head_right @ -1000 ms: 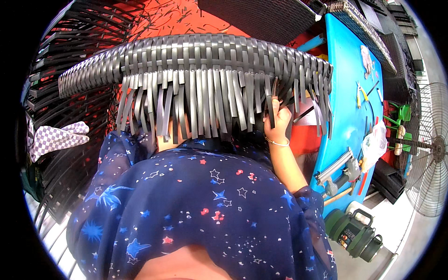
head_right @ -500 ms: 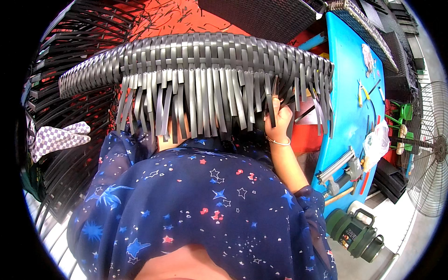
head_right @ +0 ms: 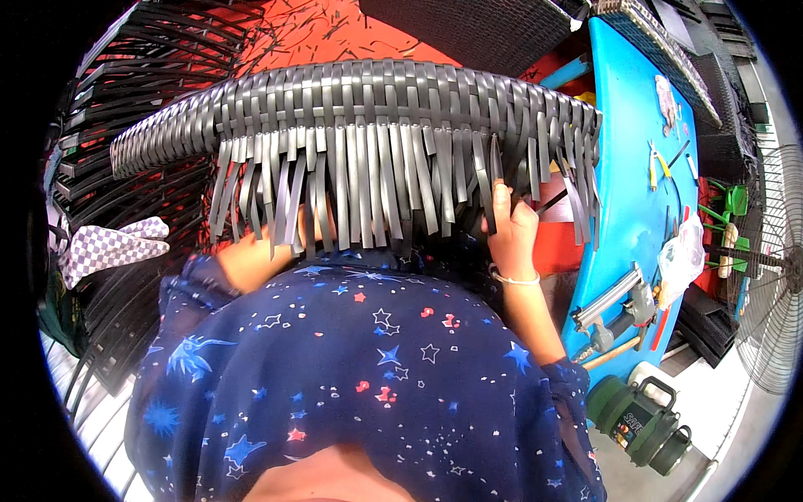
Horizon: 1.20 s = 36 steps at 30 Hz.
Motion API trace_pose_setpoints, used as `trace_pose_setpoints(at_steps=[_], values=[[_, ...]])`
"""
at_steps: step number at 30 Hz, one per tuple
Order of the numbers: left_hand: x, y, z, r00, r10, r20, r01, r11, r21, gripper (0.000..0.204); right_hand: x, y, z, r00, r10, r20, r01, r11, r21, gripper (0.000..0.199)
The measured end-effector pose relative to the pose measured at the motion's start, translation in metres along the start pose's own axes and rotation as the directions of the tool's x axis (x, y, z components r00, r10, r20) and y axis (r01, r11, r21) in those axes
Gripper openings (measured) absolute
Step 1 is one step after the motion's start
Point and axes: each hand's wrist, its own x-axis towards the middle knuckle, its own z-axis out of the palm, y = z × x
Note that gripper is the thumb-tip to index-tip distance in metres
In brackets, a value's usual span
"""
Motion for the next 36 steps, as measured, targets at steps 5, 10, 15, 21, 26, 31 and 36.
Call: trace_pose_setpoints(at_steps=[5, 10, 15, 21, 26, 31, 36], values=[[-0.065, -0.026, -0.015, 0.921, 0.35, -0.171, -0.239, 0.855, 0.461, 0.036, -0.024, -0.03, -0.015, 0.993, 0.112, -0.031, -0.113, 0.993, -0.045, 0.044], [-0.12, 0.033, -0.131, 0.999, 0.042, 0.003, -0.038, 0.936, -0.35, 0.026, -0.035, -0.055, -0.021, 0.991, 0.119, 0.059, -0.124, 0.987, 0.103, 0.015], [-0.111, -0.005, -0.168, 0.691, -0.011, -0.723, -0.033, 0.998, -0.047, 0.035, -0.036, -0.065, -0.031, 0.998, 0.052, 0.036, -0.057, 0.984, 0.17, 0.036], [-0.007, -0.056, -0.168, 0.784, 0.046, -0.62, 0.143, 0.957, 0.252, 0.046, -0.034, -0.087, -0.035, 0.993, -0.072, -0.096, 0.061, 0.991, -0.12, 0.046], [-0.005, -0.051, -0.169, 0.865, -0.074, -0.496, 0.231, 0.937, 0.264, 0.052, -0.002, -0.044, -0.027, 0.936, -0.333, -0.117, 0.299, 0.923, -0.242, 0.026], [0.003, -0.053, -0.169, 0.865, -0.045, -0.499, 0.202, 0.943, 0.265, 0.048, 0.057, 0.062, 0.014, 0.931, -0.294, -0.215, 0.241, 0.939, -0.244, 0.035], [0.018, -0.055, -0.182, 0.843, -0.027, -0.538, 0.207, 0.938, 0.278, 0.048, 0.096, 0.032, 0.031, 0.908, -0.344, -0.24, 0.318, 0.937, -0.144, 0.051]])
